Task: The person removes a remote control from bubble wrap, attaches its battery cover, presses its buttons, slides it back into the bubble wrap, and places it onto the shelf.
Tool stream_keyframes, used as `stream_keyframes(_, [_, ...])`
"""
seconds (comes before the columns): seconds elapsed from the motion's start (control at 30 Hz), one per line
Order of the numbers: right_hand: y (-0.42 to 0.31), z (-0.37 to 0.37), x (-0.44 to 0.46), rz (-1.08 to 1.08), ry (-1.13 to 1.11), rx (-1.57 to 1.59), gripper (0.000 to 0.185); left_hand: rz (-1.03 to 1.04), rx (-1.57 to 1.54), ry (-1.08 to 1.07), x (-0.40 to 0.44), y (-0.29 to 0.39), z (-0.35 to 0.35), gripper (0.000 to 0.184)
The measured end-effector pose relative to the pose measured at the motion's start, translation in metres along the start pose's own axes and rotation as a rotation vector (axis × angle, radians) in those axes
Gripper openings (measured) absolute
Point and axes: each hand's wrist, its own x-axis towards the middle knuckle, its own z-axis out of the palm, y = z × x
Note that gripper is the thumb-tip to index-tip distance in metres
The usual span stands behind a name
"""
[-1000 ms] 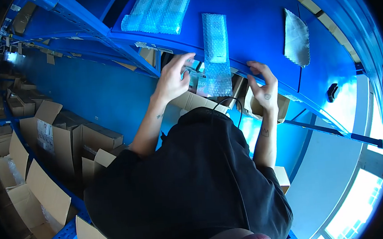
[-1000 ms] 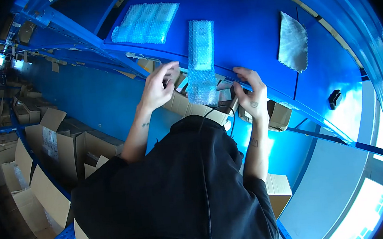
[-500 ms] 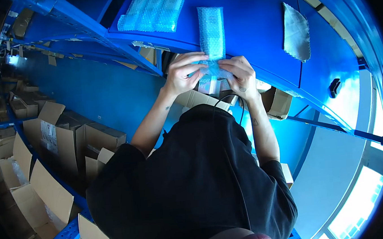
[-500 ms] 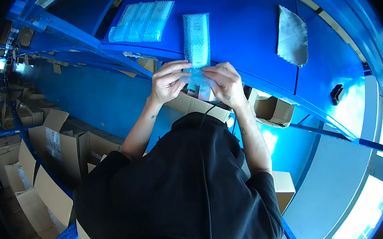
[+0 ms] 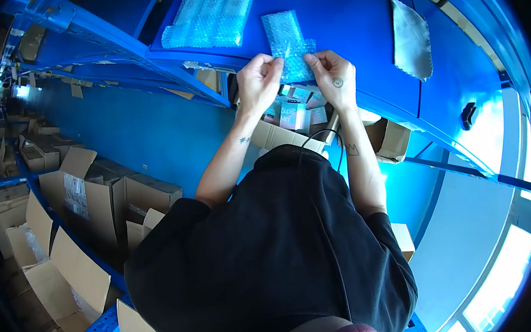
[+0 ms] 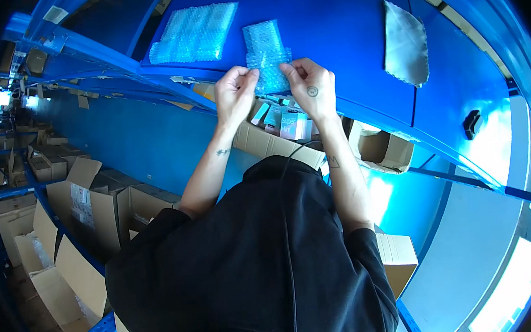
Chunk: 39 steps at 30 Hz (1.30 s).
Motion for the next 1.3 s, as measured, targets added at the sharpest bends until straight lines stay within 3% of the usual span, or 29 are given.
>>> stream_keyframes(0.1, [-0.003,0.011,0.009,0.033,-0.043,-0.029,0.022,0.021,0.066,0.050,0.005,0.006,-0.007,0.009])
stream_keyframes(0.27, [0.000,0.014,0.015,0.052,-0.016,-0.261,0.022,-0.122,0.244,0.060,0.009,0.018,-0.003,0.008])
stream_keyframes(0.4, [-0.009,0.020,0.019,0.062,0.086,-0.396,0.025,0.259,0.438,0.278,0.011,0.001,0.004,0.014])
stream_keyframes(0.43, [-0.009,0.021,0.020,0.050,0.080,-0.399,0.025,0.257,0.436,0.292,0.013,-0.002,0.004,0.014])
stream_keyframes(0.57, [0.002,0.024,0.023,0.040,0.092,-0.449,0.024,0.713,0.326,0.126,0.018,-0.012,0.002,0.025])
stream_keyframes(0.77, [0.005,0.024,0.029,0.007,0.087,-0.608,0.023,0.815,0.331,0.043,0.017,-0.034,-0.007,0.035])
stream_keyframes(0.93, [0.007,0.018,0.027,0.047,0.100,-0.646,0.018,0.754,0.339,0.039,-0.001,-0.040,-0.010,0.042])
stream_keyframes(1.07, [0.002,0.006,0.015,-0.065,0.415,-0.205,0.010,0.754,0.376,-0.020,-0.001,-0.043,-0.014,0.047])
stream_keyframes(1.13, [-0.020,0.018,-0.006,-0.375,0.334,-0.232,0.012,0.752,0.342,-0.020,0.004,-0.039,-0.016,0.046])
stream_keyframes(1.17, [-0.027,0.027,-0.011,-0.358,0.338,-0.242,0.012,0.748,0.317,-0.029,0.005,-0.036,-0.019,0.045])
stream_keyframes(1.23, [-0.033,0.044,-0.012,-0.641,0.276,-0.467,0.013,0.746,0.266,-0.048,0.003,-0.034,-0.021,0.043])
stream_keyframes(1.3, [-0.024,0.052,-0.013,-0.599,0.294,-0.480,0.014,0.741,0.217,-0.074,-0.001,-0.038,-0.025,0.043])
